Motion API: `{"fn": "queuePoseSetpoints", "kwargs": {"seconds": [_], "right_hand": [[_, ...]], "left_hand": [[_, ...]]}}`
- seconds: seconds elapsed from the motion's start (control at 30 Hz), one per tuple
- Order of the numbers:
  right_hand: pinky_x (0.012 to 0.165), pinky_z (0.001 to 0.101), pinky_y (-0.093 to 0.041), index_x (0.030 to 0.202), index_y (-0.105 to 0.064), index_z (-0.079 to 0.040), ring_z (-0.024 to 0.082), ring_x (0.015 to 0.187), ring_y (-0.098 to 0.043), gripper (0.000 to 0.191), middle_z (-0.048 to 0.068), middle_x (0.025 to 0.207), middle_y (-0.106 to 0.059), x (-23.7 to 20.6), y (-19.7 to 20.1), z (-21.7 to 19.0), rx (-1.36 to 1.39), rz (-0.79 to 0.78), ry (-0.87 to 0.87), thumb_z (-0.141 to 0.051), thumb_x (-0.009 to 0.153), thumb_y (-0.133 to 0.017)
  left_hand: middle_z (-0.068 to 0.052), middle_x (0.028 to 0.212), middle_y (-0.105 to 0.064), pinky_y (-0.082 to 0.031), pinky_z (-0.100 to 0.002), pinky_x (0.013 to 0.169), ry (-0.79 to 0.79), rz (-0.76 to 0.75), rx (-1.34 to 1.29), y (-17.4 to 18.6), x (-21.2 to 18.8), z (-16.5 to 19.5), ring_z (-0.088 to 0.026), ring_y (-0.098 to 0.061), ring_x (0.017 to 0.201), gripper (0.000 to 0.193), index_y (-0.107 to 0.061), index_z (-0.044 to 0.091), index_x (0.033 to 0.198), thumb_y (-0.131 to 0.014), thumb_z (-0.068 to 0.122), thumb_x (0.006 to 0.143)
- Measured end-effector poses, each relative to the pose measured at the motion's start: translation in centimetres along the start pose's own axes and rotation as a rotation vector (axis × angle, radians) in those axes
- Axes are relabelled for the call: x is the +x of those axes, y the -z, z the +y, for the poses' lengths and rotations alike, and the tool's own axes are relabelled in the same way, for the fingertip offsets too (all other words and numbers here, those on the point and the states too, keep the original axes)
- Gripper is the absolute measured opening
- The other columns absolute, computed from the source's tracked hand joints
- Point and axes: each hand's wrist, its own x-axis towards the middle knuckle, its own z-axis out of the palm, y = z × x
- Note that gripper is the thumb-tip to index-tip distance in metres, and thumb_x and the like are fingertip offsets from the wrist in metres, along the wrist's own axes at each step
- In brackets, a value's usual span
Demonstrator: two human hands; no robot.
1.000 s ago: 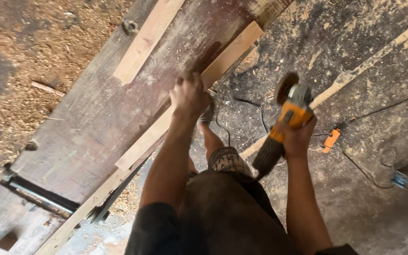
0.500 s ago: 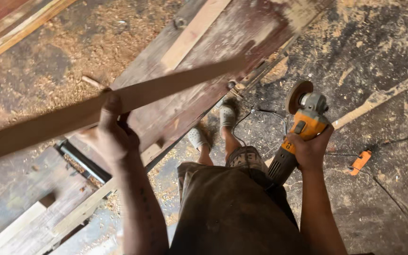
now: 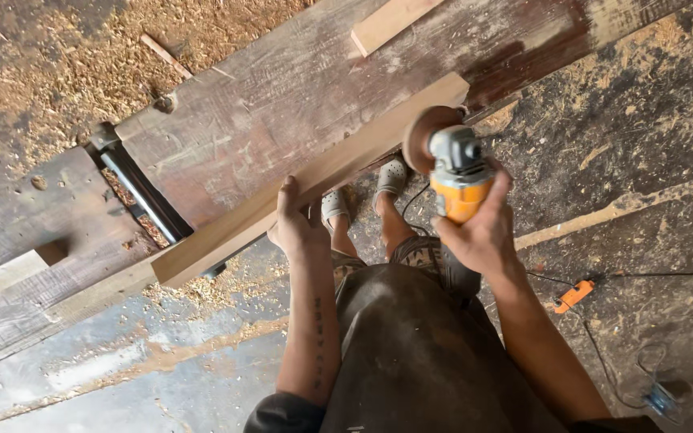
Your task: The person uses an angle grinder with a sanding disc to smooth the surface of a long wooden plank on a workbench. They hold the plank with one hand and move the tool along its length, occasionally flipping the plank to sand the other side.
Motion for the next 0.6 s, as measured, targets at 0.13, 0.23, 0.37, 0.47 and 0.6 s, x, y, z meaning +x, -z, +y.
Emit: {"fn": "queuePoseSetpoints", "kwargs": {"seconds": [0.13, 0.23, 0.37, 0.47, 0.6], "right_hand": [[0.076, 0.0447, -0.064, 0.149, -0.016, 0.005, 0.031, 0.085, -0.069, 0.090, 0.027, 0.113, -0.060, 0.7, -2.2, -2.0, -0.119, -0.076, 0.054, -0.007, 0.079, -0.071], [0.081, 0.0450, -0.066, 0.150, -0.014, 0.002, 0.033, 0.087, -0.073, 0.087, 0.024, 0.111, -0.065, 0.7, -3.6, -3.5, -0.110, -0.185, -0.004, -0.007, 0.082, -0.068], [0.080, 0.0482, -0.063, 0.151, -0.009, 0.004, 0.038, 0.091, -0.071, 0.096, 0.030, 0.116, -0.062, 0.5, -4.0, -4.6, -0.131, -0.240, -0.006, -0.007, 0.080, -0.072], [0.081, 0.0483, -0.064, 0.152, -0.012, 0.002, 0.037, 0.094, -0.072, 0.094, 0.028, 0.117, -0.063, 0.6, -3.2, -3.7, -0.114, -0.208, 0.012, -0.005, 0.079, -0.072], [0.074, 0.0390, -0.066, 0.149, -0.014, 0.001, 0.029, 0.089, -0.071, 0.087, 0.023, 0.116, -0.062, 1.8, -0.8, 0.0, -0.108, -0.115, 0.010, -0.004, 0.083, -0.070]], "left_hand": [[-0.017, 0.098, -0.072, -0.066, -0.041, 0.078, -0.015, -0.026, -0.014, 0.2, -0.3, -0.2, -0.028, -0.072, 0.091, 0.028, -0.071, -0.010, 0.097, -0.081, 0.010, 0.081], [-0.018, 0.099, -0.072, -0.065, -0.040, 0.078, -0.028, -0.041, 0.007, 0.3, -0.4, -0.1, -0.028, -0.072, 0.091, 0.030, -0.072, -0.011, 0.098, -0.082, 0.010, 0.080], [-0.019, 0.099, -0.073, -0.065, -0.041, 0.081, -0.046, -0.055, 0.033, 0.4, -0.1, 0.3, -0.029, -0.073, 0.094, 0.031, -0.071, -0.010, 0.098, -0.083, 0.011, 0.079], [-0.018, 0.099, -0.073, -0.064, -0.042, 0.081, -0.022, -0.087, 0.016, 0.6, 0.0, 0.6, -0.029, -0.072, 0.096, 0.033, -0.070, -0.012, 0.099, -0.083, 0.012, 0.079], [-0.017, 0.099, -0.071, -0.065, -0.043, 0.084, -0.021, -0.133, 0.010, 1.0, 0.4, 0.5, -0.029, -0.072, 0.098, 0.034, -0.067, -0.010, 0.104, -0.081, 0.011, 0.082]]}}
